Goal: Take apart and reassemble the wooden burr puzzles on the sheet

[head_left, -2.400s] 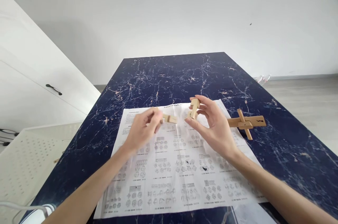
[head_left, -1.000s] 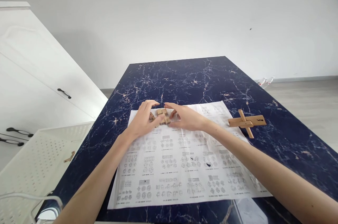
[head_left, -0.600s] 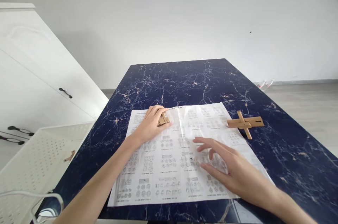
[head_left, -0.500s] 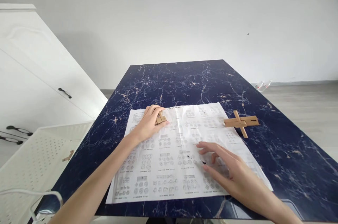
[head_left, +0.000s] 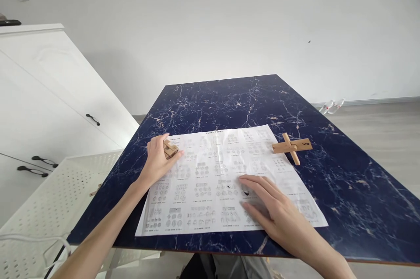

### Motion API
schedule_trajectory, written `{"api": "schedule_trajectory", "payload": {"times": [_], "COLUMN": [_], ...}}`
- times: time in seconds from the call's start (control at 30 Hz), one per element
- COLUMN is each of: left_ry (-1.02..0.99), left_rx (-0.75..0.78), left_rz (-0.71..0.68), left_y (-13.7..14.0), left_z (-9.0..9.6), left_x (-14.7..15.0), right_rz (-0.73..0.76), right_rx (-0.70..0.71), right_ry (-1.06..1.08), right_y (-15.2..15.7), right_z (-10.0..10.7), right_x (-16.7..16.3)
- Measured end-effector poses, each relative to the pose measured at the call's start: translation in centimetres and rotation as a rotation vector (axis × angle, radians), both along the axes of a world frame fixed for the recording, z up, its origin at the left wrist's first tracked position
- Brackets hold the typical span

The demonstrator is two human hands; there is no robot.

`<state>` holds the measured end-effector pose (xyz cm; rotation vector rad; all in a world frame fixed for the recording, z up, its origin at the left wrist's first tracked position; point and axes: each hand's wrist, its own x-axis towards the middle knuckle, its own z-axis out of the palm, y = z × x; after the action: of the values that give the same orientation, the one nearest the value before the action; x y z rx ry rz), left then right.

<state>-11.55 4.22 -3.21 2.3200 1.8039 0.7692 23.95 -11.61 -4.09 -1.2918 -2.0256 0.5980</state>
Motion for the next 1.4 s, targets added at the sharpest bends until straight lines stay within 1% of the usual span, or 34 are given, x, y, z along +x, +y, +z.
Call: {"api": "schedule_trajectory", "payload": {"times": [0.1, 0.2, 0.3, 0.4, 0.53, 0.73, 0.87, 0.97, 1.03, 1.07, 1.13, 1.23, 1.3, 1.37, 1.4], "left_ry": [-0.003, 0.009, 0.039, 0.106, 0.182, 0.167, 0.158, 0.166, 0.172, 0.170, 0.166, 0.177, 0.180, 0.184, 0.186], "left_rx": [0.016, 0.030, 0.057, 0.085, 0.041, 0.014, -0.021, 0.033, 0.066, 0.045, -0.049, -0.193, -0.232, -0.251, -0.259], "left_rz": [0.034, 0.036, 0.023, 0.001, 0.008, 0.053, 0.067, 0.065, 0.004, -0.044, -0.139, -0.281, -0.314, -0.316, -0.314], "left_y": [-1.3, -2.4, -2.7, -2.1, -0.8, 1.0, 1.4, 0.2, -1.6, -2.7, -4.9, -7.2, -7.7, -7.5, -7.3], "left_z": [-0.1, -0.3, -0.3, -0.2, -0.5, -1.6, -1.3, -0.3, 0.5, 0.8, 1.3, 1.4, 1.2, 1.0, 0.9], "left_x": [0.2, 0.0, -0.1, 0.3, 0.5, -0.7, -1.0, -0.3, 0.7, 1.3, 2.4, 3.4, 3.6, 3.4, 3.2], "right_rz": [-0.001, -0.005, -0.003, -0.006, -0.004, -0.034, -0.047, -0.052, -0.052, -0.054, -0.058, -0.072, -0.101, -0.195, -0.280], "right_rx": [-0.007, -0.009, -0.015, -0.029, -0.035, -0.027, -0.019, -0.030, -0.043, -0.051, -0.068, -0.078, -0.061, -0.014, 0.018], "right_ry": [0.010, 0.013, 0.007, 0.004, -0.004, 0.005, 0.012, 0.015, 0.020, 0.021, 0.018, 0.022, 0.033, 0.051, 0.059], "right_y": [0.0, -0.1, -0.1, -0.1, -0.1, -0.1, -0.2, -0.3, -0.3, -0.3, -0.4, -0.5, -0.5, -0.4, -0.2], "right_z": [0.0, 0.0, -0.2, -0.3, -0.3, -0.5, -0.9, -1.1, -1.2, -1.1, -0.9, -0.4, 0.1, 0.7, 1.0], "right_x": [0.1, 0.0, 0.0, 0.0, 0.0, -0.3, -0.5, -0.5, -0.5, -0.6, -0.6, -0.4, 0.3, 1.4, 2.0]}}
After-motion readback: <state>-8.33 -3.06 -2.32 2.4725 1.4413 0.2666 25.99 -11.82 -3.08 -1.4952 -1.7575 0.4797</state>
